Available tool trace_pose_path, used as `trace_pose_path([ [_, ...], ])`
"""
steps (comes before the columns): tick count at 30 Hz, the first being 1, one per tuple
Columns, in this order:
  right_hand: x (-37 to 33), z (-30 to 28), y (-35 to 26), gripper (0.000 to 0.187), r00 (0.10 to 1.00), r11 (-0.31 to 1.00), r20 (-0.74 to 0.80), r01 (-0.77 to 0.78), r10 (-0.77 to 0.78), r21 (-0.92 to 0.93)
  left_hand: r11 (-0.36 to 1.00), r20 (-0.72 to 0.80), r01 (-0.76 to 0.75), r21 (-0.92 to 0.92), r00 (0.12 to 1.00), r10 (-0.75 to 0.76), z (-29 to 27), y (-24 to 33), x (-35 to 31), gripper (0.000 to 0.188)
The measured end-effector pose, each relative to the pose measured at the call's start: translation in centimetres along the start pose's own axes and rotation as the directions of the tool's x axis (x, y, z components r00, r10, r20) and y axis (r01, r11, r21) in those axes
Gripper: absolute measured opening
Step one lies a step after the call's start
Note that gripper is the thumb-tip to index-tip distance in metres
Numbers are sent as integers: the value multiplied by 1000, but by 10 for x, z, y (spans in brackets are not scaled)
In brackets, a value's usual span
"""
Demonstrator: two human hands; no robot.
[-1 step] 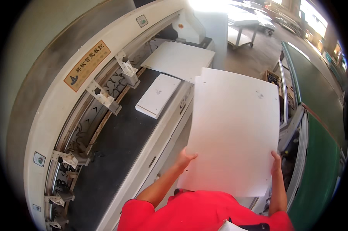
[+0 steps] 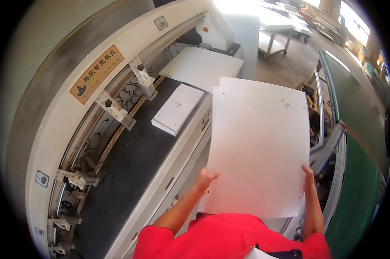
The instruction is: The person loads white rectangular panels onto an edge banding machine, secures them with clamps, and uses a pneumatic tool to process the edges. The person then removes the finished panels and stacks them on a nearby table.
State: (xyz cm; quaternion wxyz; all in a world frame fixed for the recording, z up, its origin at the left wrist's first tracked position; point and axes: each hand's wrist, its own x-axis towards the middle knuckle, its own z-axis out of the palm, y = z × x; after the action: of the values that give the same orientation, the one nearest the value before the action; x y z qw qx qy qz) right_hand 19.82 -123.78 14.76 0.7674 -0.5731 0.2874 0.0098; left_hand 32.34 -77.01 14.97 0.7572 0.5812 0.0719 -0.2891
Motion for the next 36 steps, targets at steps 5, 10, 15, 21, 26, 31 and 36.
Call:
trace_pose_path([
  [5,217,102,-98,59,971,975,166,-145,174,-171,973,-293,-165,-161,949,113,-12,22,103,37],
  [10,387,207,-181,59,959,816,83,-184,272,-549,954,-504,-189,-233,862,47,-18,78,206,41],
  [15,542,275,-230,64,957,533,39,-126,287,-836,925,-620,-271,-267,783,51,-15,130,279,49],
  [21,682,387,-269,57,819,804,522,135,239,-579,852,-752,-424,-306,656,56,1,172,373,54],
  [26,780,468,-308,59,790,389,578,477,204,-788,990,-762,141,-9,640,-98,0,220,427,61],
  [31,869,450,-274,87,685,-27,724,725,-78,-689,759,-933,545,356,162,321,-27,171,392,74],
  [36,818,493,-261,72,360,-103,904,915,-229,-390,750,-902,655,-87,-372,221,-111,116,302,90],
])
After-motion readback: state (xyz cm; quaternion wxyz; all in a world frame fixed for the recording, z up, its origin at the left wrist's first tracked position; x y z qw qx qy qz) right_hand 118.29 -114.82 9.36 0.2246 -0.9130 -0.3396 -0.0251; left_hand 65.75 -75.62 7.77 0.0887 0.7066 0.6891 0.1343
